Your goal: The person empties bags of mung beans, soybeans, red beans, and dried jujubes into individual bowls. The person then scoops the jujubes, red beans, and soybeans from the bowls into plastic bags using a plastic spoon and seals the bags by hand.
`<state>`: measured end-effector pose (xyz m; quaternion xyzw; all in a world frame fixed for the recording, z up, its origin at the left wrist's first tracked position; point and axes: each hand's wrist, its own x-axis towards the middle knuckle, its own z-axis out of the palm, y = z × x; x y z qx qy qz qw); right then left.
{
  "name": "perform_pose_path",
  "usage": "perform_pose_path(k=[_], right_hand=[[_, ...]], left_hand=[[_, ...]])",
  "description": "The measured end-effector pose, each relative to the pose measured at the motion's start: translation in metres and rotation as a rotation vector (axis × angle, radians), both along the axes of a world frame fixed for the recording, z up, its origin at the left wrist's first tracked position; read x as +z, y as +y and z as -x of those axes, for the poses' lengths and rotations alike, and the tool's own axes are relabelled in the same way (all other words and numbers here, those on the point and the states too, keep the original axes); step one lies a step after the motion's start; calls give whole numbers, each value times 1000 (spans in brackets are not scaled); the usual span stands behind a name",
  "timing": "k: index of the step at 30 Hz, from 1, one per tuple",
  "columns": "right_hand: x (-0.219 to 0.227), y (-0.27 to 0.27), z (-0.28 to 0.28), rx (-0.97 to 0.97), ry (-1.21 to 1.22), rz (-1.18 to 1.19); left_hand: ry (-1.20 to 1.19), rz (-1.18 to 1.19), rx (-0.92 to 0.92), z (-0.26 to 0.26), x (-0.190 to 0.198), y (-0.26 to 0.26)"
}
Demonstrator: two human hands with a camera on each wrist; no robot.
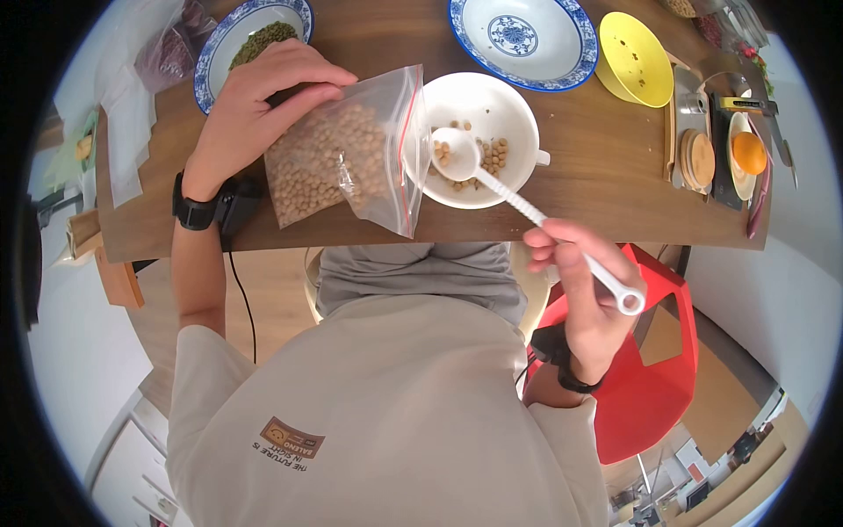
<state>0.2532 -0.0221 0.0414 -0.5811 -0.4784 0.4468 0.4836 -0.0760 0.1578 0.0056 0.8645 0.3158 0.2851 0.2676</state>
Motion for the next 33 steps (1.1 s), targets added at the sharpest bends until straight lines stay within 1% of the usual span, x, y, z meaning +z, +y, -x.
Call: perform_pose_path(k=[1, 2, 4, 6, 8, 9, 10, 12, 13, 14, 16, 17, 18, 20, 21, 24, 26, 29, 30, 32, 33], right_hand=[[-2, -2, -2, -44, -17, -54], [-1, -3, -4, -42, -17, -54], [3, -6, -6, -81, -4, -144], [7, -7, -2, -111, -28, -165], [11, -7, 4, -25, 14, -174], [16, -4, 8, 78, -44, -171], [15, -1, 12, 171, -51, -166], [17, 7, 18, 401, -161, -258], [19, 12, 21, 476, -276, -303], [18, 11, 18, 475, -276, -303], [14, 7, 6, 405, -196, -317], [16, 4, -2, 344, -250, -317], [16, 3, -6, 348, -249, -316], [16, 1, -9, 126, -377, -249], [18, 4, -8, 104, -497, -189], [9, 10, -3, 126, -531, -194], [10, 10, -2, 149, -511, -154], [2, 9, -4, 285, -301, -122], [0, 9, -4, 284, -302, -122], [-2, 9, -2, 283, -159, -41], [-2, 8, 0, 286, -158, -40]], left_hand=[[0, -3, -5, 0, 0, 0], [0, -3, -3, 0, -1, 0], [10, -12, -3, 0, -1, 0], [10, -10, 0, 0, -1, 0], [9, -11, -5, 0, -1, 0], [15, -13, 0, 0, -2, 0], [21, -16, 5, 0, -2, 0], [36, -11, 0, 0, 0, 1], [51, -3, 5, 0, 0, 1], [51, -3, 4, 0, 0, 2], [49, -26, -16, 1, -1, 2], [49, -23, -11, 1, -1, 2], [32, -16, -7, 0, -1, 1], [14, -10, -3, 0, -2, 1], [15, -15, -4, 1, -2, 1], [13, -18, -4, 0, -3, 1], [11, -14, -2, 0, -3, 1], [21, -39, -19, 0, -3, 2], [28, -35, -16, 0, -3, 2], [36, -30, -10, 1, -2, 2], [19, -34, -15, 0, -2, 2]])
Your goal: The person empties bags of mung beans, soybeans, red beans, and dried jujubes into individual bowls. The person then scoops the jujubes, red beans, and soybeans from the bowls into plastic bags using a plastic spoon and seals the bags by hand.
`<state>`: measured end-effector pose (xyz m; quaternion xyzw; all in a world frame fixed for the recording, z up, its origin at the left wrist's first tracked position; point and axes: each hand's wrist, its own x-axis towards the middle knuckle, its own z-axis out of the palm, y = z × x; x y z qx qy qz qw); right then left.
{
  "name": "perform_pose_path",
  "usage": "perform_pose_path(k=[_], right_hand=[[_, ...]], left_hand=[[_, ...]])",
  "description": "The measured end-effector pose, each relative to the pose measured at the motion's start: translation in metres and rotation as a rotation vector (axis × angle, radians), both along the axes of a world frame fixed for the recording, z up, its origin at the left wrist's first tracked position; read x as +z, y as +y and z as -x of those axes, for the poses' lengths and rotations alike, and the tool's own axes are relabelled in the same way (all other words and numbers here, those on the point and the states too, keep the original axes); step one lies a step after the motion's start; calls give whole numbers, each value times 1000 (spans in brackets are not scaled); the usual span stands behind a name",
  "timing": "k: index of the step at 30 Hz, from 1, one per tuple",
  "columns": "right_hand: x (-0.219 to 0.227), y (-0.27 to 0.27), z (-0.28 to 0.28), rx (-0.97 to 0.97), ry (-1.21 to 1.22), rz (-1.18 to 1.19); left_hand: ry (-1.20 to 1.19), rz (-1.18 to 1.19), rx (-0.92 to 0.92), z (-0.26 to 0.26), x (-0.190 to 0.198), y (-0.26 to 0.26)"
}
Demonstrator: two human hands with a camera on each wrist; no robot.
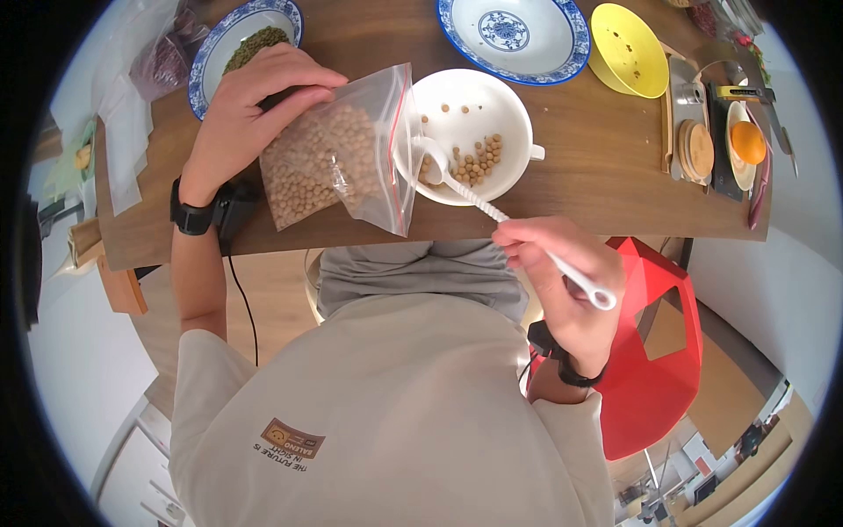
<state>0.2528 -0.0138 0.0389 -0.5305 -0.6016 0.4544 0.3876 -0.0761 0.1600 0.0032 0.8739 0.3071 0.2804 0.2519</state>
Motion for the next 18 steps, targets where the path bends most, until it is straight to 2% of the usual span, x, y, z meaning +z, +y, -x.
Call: perform_pose_path(k=[2, 6, 11, 14, 17, 18], right_hand=[[1, -3, 5, -208, 201, 127], [2, -2, -6, -241, 190, 68], [8, -11, -8, -383, 171, -107], [15, -12, 4, -278, 171, -140], [19, 0, 19, 88, 15, -181], [18, 2, 19, 84, 15, -181]], left_hand=[[-19, -3, -1, -1, 0, -1], [-11, 14, 12, 0, 2, -2], [-7, 5, 1, 1, 2, -1], [-5, 32, 3, 0, 3, -2], [1, 5, 2, 1, 1, 0], [10, 15, 3, 1, 0, 0]])
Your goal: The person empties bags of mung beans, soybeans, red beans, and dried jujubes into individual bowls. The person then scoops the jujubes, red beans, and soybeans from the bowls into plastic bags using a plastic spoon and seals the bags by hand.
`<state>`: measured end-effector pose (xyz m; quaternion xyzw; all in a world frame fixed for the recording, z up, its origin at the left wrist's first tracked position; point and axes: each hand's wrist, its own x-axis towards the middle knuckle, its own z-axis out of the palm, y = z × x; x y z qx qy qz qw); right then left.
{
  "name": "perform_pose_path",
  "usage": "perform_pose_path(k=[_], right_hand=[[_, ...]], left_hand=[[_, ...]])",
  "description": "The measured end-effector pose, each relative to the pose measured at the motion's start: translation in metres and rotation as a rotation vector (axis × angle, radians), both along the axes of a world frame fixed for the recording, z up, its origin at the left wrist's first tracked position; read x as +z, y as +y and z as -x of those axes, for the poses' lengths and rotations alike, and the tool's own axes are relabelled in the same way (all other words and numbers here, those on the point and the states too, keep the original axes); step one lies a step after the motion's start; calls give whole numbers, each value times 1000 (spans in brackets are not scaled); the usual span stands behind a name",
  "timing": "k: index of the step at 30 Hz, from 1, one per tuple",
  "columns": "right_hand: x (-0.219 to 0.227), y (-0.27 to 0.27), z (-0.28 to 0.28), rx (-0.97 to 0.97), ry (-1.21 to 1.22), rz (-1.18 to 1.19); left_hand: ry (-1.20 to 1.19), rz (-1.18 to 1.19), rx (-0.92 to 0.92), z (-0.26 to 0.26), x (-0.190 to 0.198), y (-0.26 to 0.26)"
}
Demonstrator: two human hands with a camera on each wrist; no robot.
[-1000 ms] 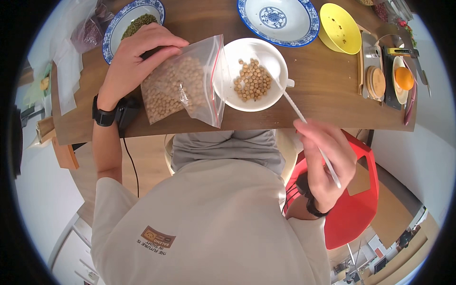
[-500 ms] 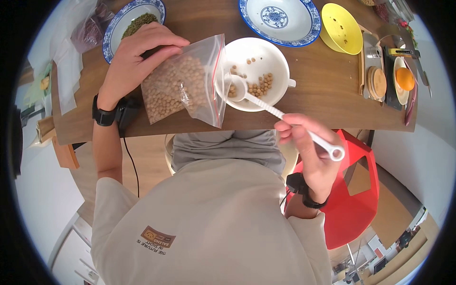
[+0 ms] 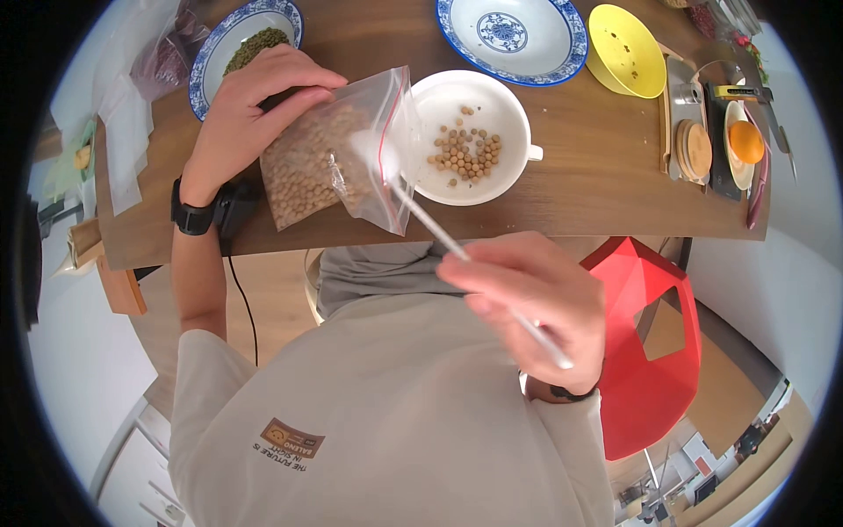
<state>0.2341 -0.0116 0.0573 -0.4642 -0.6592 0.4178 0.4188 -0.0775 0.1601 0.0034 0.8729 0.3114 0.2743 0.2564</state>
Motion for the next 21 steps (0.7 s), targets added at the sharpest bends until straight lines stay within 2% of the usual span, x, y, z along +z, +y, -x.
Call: perform_pose_path(k=[3, 6, 7, 9, 13, 18, 19, 21], right_hand=[[-1, 1, -4, 121, -115, -96], [3, -9, -26, -86, -63, -67], [3, -8, -28, -83, -63, -67], [2, -4, -29, -248, -317, -78], [-4, 0, -21, -228, -342, 21], [-14, -2, -23, -72, -151, 90], [-15, -3, -23, -73, -151, 90], [-18, -4, -20, -133, 4, 211]], left_hand=[[-3, 2, -2, -1, 0, 1], [-9, 8, 6, -1, 2, -2], [-4, 20, 9, -1, 2, -2], [-7, 20, 9, 0, 2, -2], [-5, 5, 8, -1, 2, -2], [-13, 8, -4, -1, 0, -1], [-8, 2, -5, -1, 0, 0], [-18, 4, -2, -1, 1, -1]])
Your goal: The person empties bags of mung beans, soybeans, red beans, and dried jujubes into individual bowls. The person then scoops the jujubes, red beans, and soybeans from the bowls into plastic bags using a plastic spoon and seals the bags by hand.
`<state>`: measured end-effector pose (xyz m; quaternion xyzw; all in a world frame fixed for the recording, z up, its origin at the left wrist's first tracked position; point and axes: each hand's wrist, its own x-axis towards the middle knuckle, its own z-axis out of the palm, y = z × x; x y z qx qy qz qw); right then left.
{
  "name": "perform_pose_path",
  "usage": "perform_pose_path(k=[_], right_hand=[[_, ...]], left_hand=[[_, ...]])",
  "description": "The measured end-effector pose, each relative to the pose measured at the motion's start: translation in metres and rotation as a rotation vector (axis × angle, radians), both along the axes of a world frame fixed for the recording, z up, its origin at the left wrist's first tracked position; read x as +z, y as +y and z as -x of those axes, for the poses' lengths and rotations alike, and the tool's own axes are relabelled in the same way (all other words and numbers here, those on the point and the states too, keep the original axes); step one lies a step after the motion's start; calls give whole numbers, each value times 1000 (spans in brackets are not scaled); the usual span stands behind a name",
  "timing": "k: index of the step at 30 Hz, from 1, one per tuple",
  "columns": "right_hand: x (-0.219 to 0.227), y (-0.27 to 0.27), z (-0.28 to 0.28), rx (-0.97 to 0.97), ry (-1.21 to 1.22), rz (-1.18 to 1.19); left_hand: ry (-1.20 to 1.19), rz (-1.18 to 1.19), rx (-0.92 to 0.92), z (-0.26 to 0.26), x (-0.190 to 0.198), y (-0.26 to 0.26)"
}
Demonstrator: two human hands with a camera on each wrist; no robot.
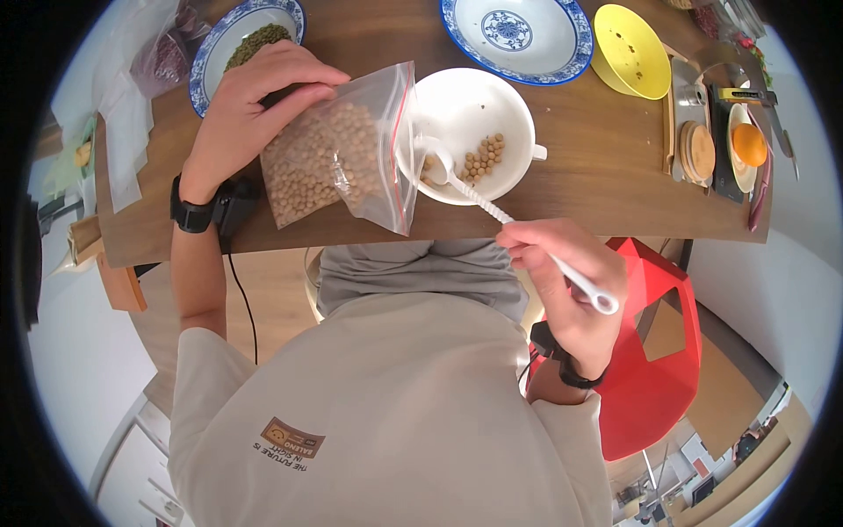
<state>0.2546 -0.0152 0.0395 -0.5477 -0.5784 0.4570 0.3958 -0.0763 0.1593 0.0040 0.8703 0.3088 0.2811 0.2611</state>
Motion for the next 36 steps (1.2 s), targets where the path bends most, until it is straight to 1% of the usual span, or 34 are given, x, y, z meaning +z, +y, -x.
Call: perform_pose_path(k=[1, 3, 4, 7, 8, 10, 12, 14, 15, 16, 18, 20, 22, 24, 25, 26, 28, 29, 30, 32, 33, 34, 36], right_hand=[[0, 0, 1, 3, 1, 0], [1, -2, 3, -175, 156, 45], [2, -3, 2, -171, 155, 45], [4, -7, -3, -306, 142, -62], [6, -8, -3, -303, 141, -62], [9, -11, -1, -354, 153, -169], [14, -11, 4, -350, 136, -173], [19, -6, 11, -110, 161, -205], [21, -4, 19, -71, 133, -192], [21, 1, 19, 69, 19, -223], [21, 6, 27, 207, -90, -282], [24, 6, 21, 202, -118, -314], [25, 2, 12, 205, -144, -343], [27, -5, -1, -19, -198, -327], [30, -3, -5, -30, -344, -311], [29, -2, -5, -30, -345, -313], [24, 3, -1, -94, -452, -260], [23, 4, 0, -77, -469, -226], [20, 5, 0, -78, -468, -227], [15, 5, 1, -1, -317, -222], [16, 3, 2, 11, -284, -161], [14, 3, 1, 10, -283, -161], [7, 1, -1, 72, -161, -112]], left_hand=[[-11, 3, 3, 0, 0, 0], [-6, 5, 9, -1, 1, -1], [-2, 6, 13, -1, 1, -1], [27, 11, 19, 1, 2, -1], [26, 11, 21, 1, 2, -1], [14, 7, 11, 1, 2, -1], [12, 6, 13, 1, 1, -2], [8, 4, 9, 0, 0, -1], [7, 1, 6, 1, -1, 0], [7, -3, 3, 1, -1, 1], [10, 9, 9, 1, -1, 0], [12, 24, 23, 1, 0, -1], [-1, -7, -5, 1, 0, 0], [0, -14, -2, 1, 0, 0], [3, -23, -5, 1, 0, 0], [2, -24, -5, 1, 0, 0], [11, 1, 14, 1, 1, -1], [12, 0, 12, 0, 0, -1], [9, 0, 9, 1, 0, -1], [8, 1, 5, 1, -1, 0], [5, -7, 1, 1, -2, 1], [3, -15, -2, 1, -2, 1], [8, -10, 2, 1, -1, 1]])
